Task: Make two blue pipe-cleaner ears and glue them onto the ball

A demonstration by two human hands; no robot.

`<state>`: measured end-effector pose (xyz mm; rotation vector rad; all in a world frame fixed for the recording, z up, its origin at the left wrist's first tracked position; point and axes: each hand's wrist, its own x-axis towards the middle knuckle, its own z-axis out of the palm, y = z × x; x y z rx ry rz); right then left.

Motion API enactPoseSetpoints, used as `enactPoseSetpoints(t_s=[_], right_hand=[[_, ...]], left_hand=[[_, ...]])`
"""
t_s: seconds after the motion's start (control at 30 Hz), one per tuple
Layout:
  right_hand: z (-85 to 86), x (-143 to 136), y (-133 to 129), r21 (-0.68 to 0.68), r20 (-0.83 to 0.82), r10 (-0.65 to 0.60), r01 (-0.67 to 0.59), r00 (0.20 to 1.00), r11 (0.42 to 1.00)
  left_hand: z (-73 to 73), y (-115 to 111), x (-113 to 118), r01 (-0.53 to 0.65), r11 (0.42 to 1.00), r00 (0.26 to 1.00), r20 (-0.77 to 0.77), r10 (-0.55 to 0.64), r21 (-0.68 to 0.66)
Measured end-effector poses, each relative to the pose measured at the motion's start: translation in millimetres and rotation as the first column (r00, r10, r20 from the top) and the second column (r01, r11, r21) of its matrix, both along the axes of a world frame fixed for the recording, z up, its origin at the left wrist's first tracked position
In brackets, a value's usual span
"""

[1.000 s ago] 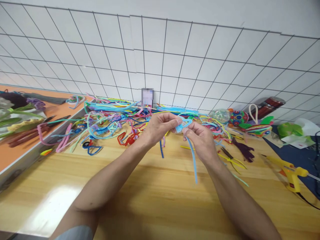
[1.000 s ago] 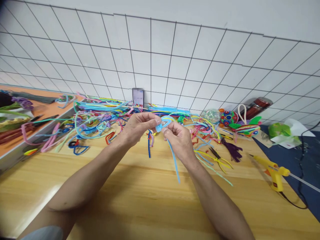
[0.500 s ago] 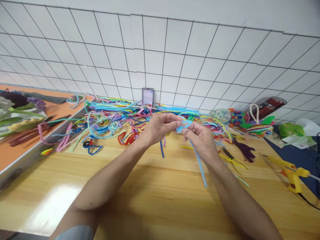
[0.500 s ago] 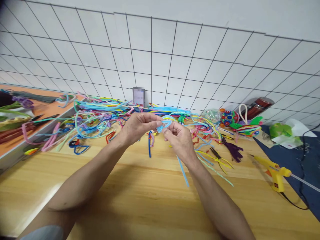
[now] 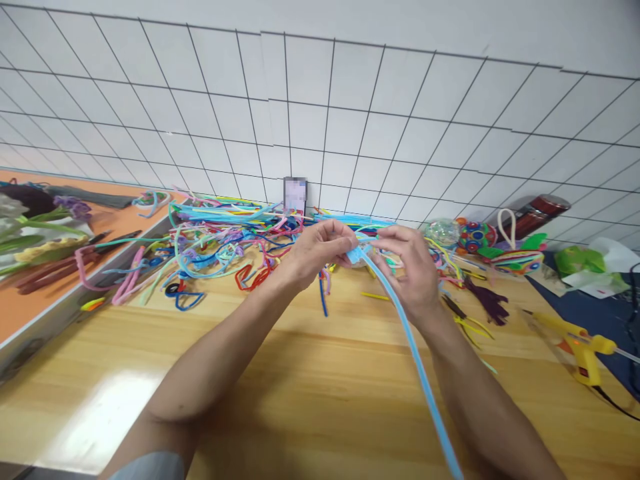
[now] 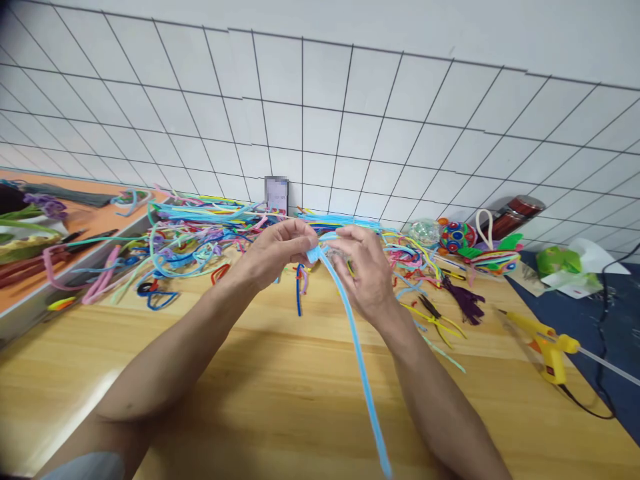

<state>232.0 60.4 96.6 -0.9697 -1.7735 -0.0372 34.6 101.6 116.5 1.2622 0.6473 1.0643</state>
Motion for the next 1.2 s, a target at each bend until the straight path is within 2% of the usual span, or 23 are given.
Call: enactPoseSetpoints(t_s=[0.07, 0.2, 0.3, 0.4, 0.53, 0.7, 0.8, 0.87, 1.0, 1.2], right_hand=[[-1.5, 1.7, 2.3, 0.078, 0.105, 0.007, -0.016, 0.994, 0.997], [-4.9, 0.5, 3.8, 0.080, 0.113, 0.074, -0.083, 0.991, 0.993], [-6.9, -1.5, 2.4, -0.015, 0.036, 0.036, -0.036, 0.999, 0.999], [-7.7, -3.8, 0.9, -0.193, -0.118, -0.015, -0.008, 0.993, 0.981], [-7.4, -6.5, 2.3, -0.374, -0.329, -0.032, -0.098, 0.944, 0.922], [-3.8, -6.0, 4.4, -0.456, -0.397, -0.021, -0.177, 0.917, 0.872], [0.3, -3.5, 4.4, -0.462, -0.446, 0.035, -0.263, 0.894, 0.847], [2.7, -2.0, 4.4, -0.447, -0.471, 0.040, -0.277, 0.881, 0.851], [4.4, -0.6, 4.5, -0.449, -0.456, 0.004, -0.234, 0.890, 0.862], [1.4, 1.0, 3.8, -0.448, -0.386, 0.001, -0.188, 0.923, 0.874]], left_hand=[[-1.9, 0.8, 1.8, 0.058, 0.996, 0.998, 0.012, -0.058, -0.065], [-7.4, 1.4, 5.8, 0.115, 0.983, 0.993, 0.000, -0.116, -0.143], [-9.3, -0.6, 6.0, 0.069, 0.995, 0.995, -0.071, -0.074, -0.066], [-6.5, -4.9, 4.0, 0.056, 0.996, 0.988, -0.145, -0.045, 0.070], [-2.5, -7.9, 4.4, 0.148, 0.971, 0.982, -0.147, -0.122, 0.186], [-10.3, -2.8, 9.0, 0.153, 0.967, 0.980, -0.159, -0.122, 0.202], [-14.5, -0.8, 9.3, 0.147, 0.972, 0.977, -0.179, -0.114, 0.184], [-14.6, -1.2, 8.8, 0.161, 0.973, 0.975, -0.177, -0.131, 0.163], [-12.0, -3.5, 8.2, 0.197, 0.974, 0.968, -0.181, -0.175, 0.111], [-11.4, -4.5, 8.1, 0.163, 0.974, 0.968, -0.214, -0.127, 0.156]])
